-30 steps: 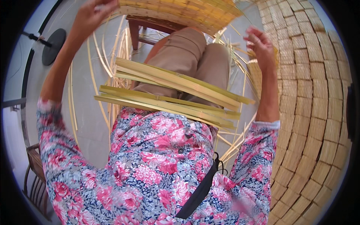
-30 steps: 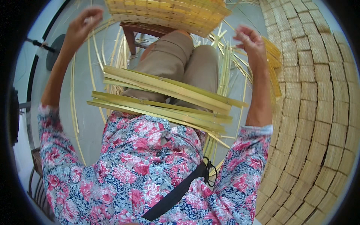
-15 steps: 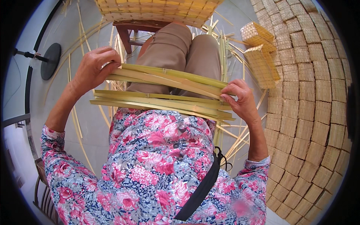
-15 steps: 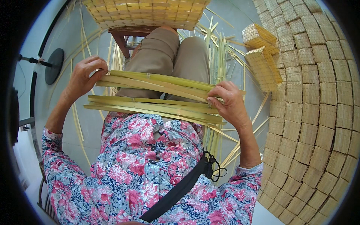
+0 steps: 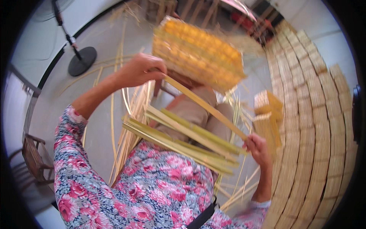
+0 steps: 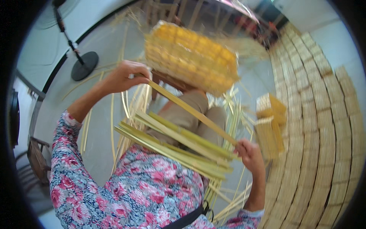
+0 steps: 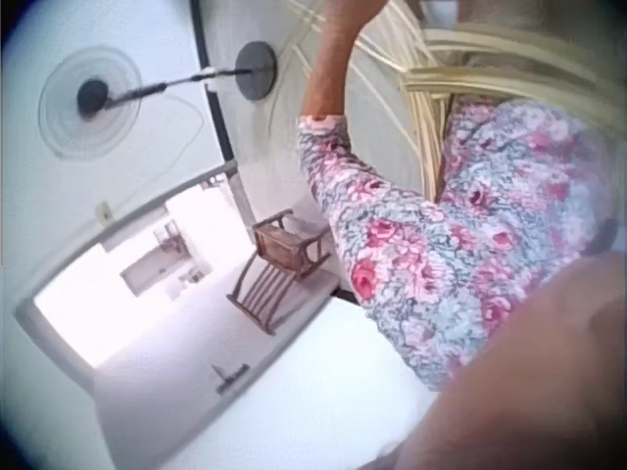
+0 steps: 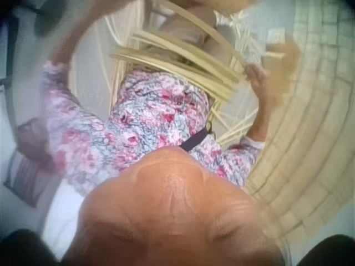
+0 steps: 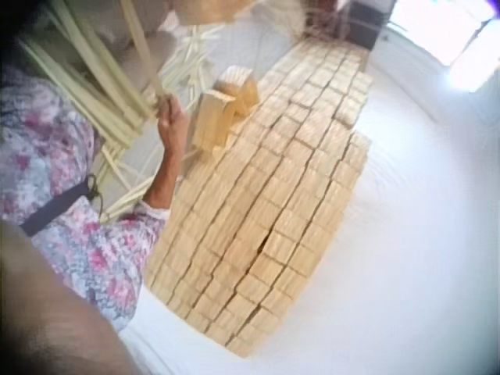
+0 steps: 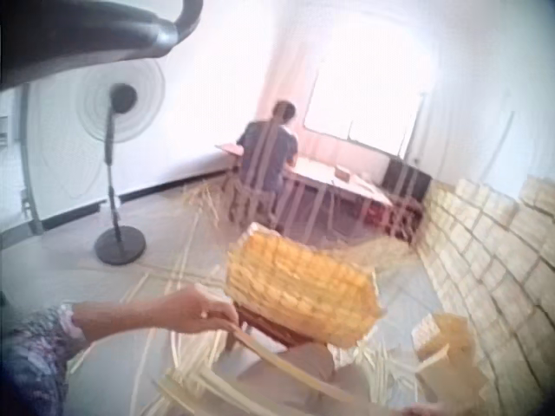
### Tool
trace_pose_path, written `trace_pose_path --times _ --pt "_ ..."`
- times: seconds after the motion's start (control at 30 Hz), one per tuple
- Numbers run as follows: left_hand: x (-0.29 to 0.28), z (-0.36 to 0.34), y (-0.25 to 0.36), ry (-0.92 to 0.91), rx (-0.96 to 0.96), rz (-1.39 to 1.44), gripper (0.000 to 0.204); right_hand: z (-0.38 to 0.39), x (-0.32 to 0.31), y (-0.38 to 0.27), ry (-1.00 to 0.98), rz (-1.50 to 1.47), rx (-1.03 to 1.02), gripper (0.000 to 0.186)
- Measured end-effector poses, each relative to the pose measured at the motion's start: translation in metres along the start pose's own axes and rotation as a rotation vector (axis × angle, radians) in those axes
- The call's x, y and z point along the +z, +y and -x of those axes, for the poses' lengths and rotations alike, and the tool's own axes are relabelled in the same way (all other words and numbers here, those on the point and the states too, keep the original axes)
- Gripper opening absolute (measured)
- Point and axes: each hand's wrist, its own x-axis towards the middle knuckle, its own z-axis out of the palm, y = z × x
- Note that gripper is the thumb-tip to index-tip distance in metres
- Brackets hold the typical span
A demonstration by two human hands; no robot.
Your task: The person weaves a rectangular basket using thin bamboo strips. They interlace the strips by hand, periodically adjusting the basket's position and pulling the strips tight to maintain the structure.
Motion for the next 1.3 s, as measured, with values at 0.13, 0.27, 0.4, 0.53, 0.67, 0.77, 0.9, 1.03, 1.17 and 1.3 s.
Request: trace_pose_path --times 0.13,0.27,0.4,0.53,0.67,0.77,0.9,1.03,1.17,1.3 --pt "-0.013 -0.021 -0.036 0.166 -0.101 0.059 0.016 -0.010 -0.004 -0.015 0.256 0.135 -0.122 0.009" --pt "-0.039 -0.054 -0.056 0.563 -0.223 0.024 0.028 -0.023 -0.007 -0.001 0.719 -0.029 -0.293 0.015" --pt "-0.046 -0.087 -0.086 0.805 -0.180 -0.333 0.073 -0.063 -0.005 0.011 0.884 -0.464 -0.274 0.014" --pt "-0.064 -0.113 -0.060 0.707 -0.272 0.214 0.061 -0.125 -0.007 0.013 0.808 -0.756 -0.096 0.021" --pt "-0.073 -0.113 -0.041 0.520 -0.097 0.328 0.049 -0.189 0.008 0.011 0.629 -0.897 -0.124 0.028" --pt "-0.066 -0.122 -0.048 0.328 -0.039 0.137 0.056 -0.214 0.017 -0.001 0.535 -0.910 -0.161 0.023" --pt "-0.068 -0.131 -0.048 0.151 -0.048 0.058 0.044 -0.236 0.029 0.014 0.576 -0.727 -0.246 0.013" --pt "-0.060 -0.136 -0.028 0.069 -0.023 0.144 0.040 -0.237 0.031 0.023 0.689 -0.555 -0.293 0.013" --pt "-0.051 -0.152 -0.013 0.019 -0.136 -0.015 0.055 -0.242 0.044 0.022 0.775 -0.338 -0.362 0.014" --pt "-0.063 -0.158 -0.008 -0.218 -0.119 0.062 0.054 -0.236 0.061 -0.004 0.868 -0.262 -0.299 0.015"
